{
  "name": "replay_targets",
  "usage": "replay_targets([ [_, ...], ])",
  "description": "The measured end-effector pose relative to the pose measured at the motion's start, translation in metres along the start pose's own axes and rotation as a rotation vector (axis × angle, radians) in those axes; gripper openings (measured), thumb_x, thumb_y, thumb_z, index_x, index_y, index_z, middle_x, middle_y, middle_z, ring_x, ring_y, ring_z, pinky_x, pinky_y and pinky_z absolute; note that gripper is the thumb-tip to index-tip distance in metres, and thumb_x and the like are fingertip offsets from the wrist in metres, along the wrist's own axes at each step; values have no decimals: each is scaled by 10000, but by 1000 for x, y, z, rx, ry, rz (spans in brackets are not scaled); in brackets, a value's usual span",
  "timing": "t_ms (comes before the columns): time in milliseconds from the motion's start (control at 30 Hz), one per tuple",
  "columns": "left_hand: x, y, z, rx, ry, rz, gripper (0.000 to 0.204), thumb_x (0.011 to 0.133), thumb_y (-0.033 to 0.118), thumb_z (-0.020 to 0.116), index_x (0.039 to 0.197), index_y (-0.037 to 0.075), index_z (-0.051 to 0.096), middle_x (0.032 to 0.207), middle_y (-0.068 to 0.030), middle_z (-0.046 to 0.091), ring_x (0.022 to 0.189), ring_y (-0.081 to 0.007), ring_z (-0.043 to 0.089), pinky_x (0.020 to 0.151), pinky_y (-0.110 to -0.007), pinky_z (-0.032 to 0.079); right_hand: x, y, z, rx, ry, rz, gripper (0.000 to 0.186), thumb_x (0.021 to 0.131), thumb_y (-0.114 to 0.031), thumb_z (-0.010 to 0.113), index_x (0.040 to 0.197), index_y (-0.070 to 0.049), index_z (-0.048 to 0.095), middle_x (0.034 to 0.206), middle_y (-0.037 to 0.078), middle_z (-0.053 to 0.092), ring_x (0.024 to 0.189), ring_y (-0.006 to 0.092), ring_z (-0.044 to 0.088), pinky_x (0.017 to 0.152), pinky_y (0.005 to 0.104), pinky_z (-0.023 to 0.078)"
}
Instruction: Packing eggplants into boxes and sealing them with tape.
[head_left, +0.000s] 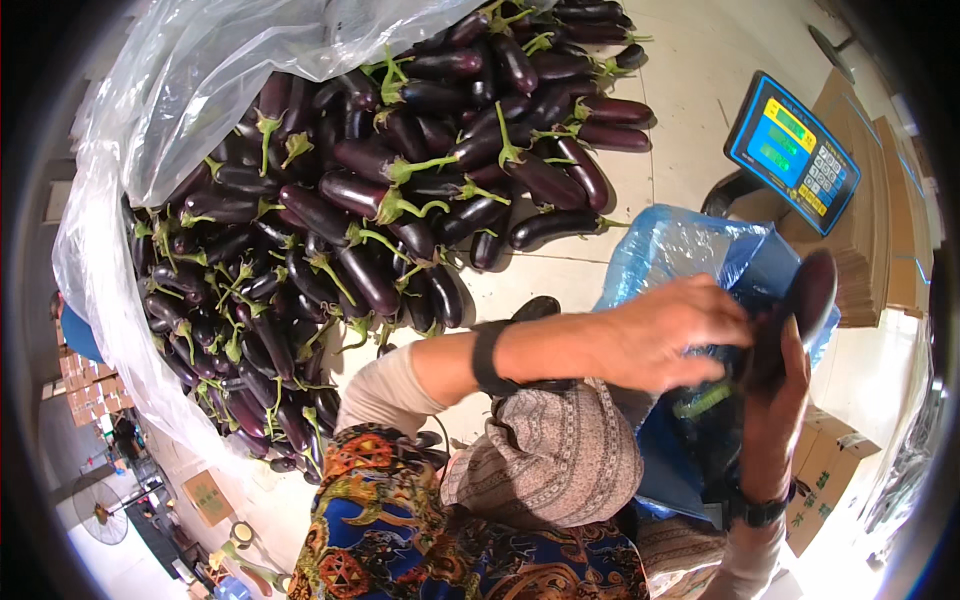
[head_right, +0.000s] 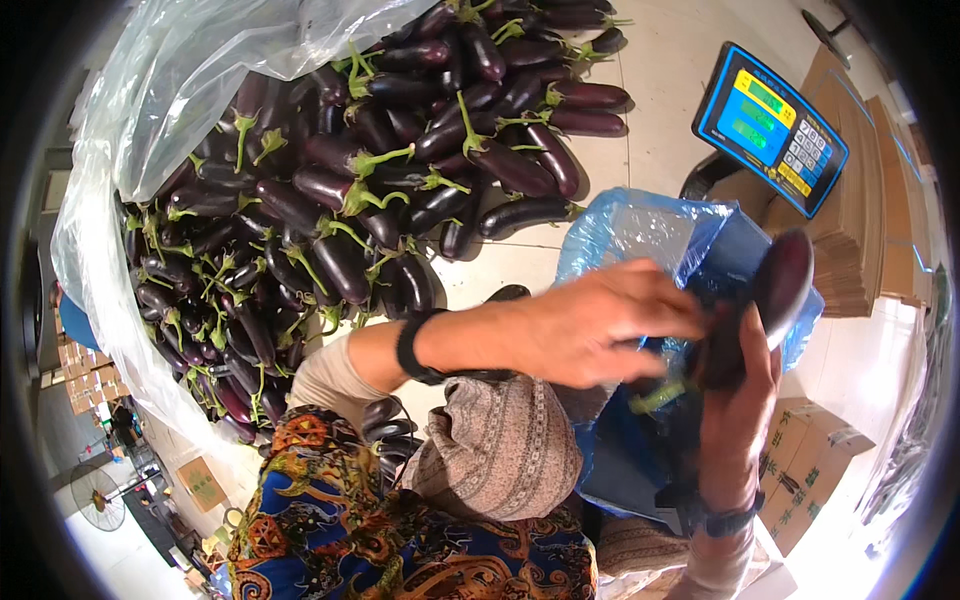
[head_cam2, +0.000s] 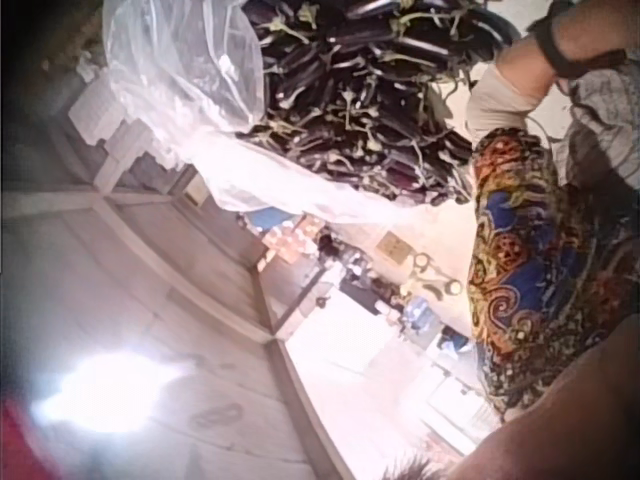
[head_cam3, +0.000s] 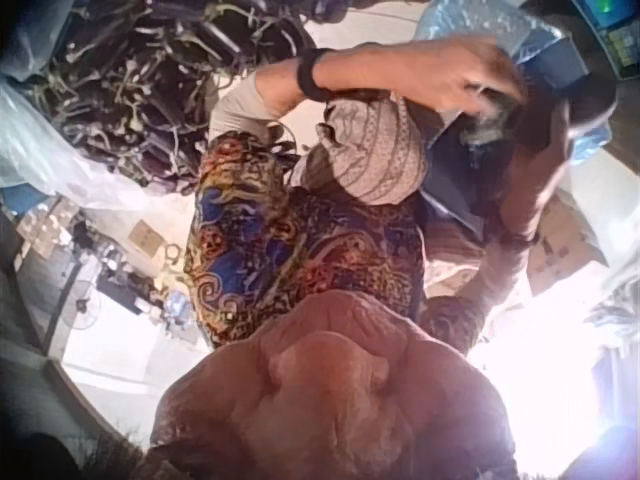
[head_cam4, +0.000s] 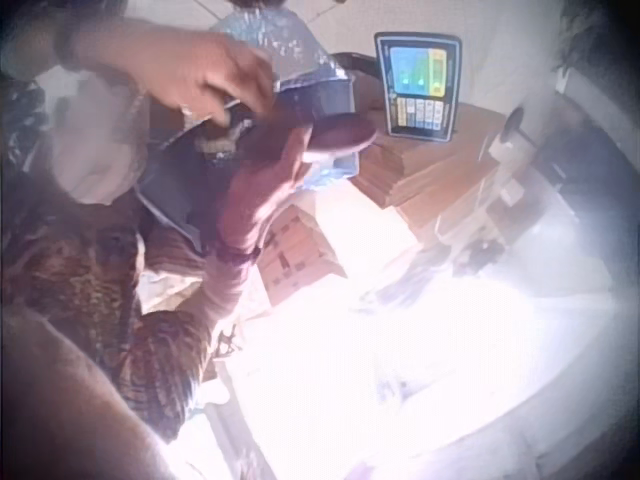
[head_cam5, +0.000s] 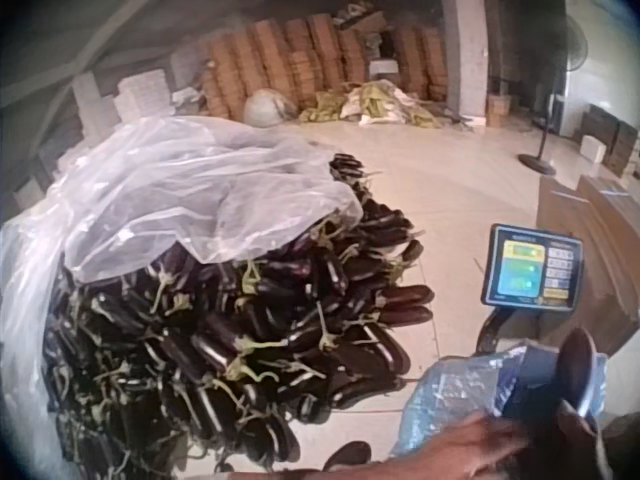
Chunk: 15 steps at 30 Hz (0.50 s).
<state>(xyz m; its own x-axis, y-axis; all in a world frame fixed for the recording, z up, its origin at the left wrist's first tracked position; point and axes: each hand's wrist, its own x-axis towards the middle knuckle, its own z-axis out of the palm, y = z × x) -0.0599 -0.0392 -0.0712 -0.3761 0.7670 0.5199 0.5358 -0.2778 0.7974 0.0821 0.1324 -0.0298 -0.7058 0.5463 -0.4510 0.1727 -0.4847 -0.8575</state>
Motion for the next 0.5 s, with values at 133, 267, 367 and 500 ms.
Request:
replay_targets([
  [133, -30, -50, -74, 485, 298, -303, 259, 785, 91, 650, 1040, 46, 655, 1033, -129, 643, 950, -259, 619, 845, -372, 506, -30, -10, -38, -265, -76, 13, 366, 925, -270, 590, 1177, -7, 557, 922, 78, 636, 826, 148, 603, 775, 275, 491],
  [267, -110, -112, -170, 1186, 357, -361, 630, 642, 134, 785, 1217, 67, 537, 1183, -151, 573, 1130, -349, 504, 966, -436, 384, -8, 16, -59, -220, -1, 322, 343, 910, -267, 623, 1154, -33, 567, 873, 77, 626, 734, 141, 611, 613, 275, 504],
  [367, -167, -146, -225, 1454, 85, -750, 659, 727, 417, 762, 1304, 194, 536, 1303, -124, 534, 1219, -335, 459, 954, -484, 405, 56, 47, -57, -137, 28, 363, 246, 871, -264, 690, 944, -48, 598, 758, 35, 593, 664, 134, 599, 613, 273, 508],
  [500, -140, -156, -218, 1515, -203, -1012, 451, 828, 364, 673, 1251, 244, 572, 1350, -69, 506, 1268, -325, 415, 937, -575, 399, 139, 156, -132, -577, 103, 397, 625, 858, -435, 671, 1220, 34, 471, 1152, 187, 592, 1073, 284, 583, 906, 365, 464],
])
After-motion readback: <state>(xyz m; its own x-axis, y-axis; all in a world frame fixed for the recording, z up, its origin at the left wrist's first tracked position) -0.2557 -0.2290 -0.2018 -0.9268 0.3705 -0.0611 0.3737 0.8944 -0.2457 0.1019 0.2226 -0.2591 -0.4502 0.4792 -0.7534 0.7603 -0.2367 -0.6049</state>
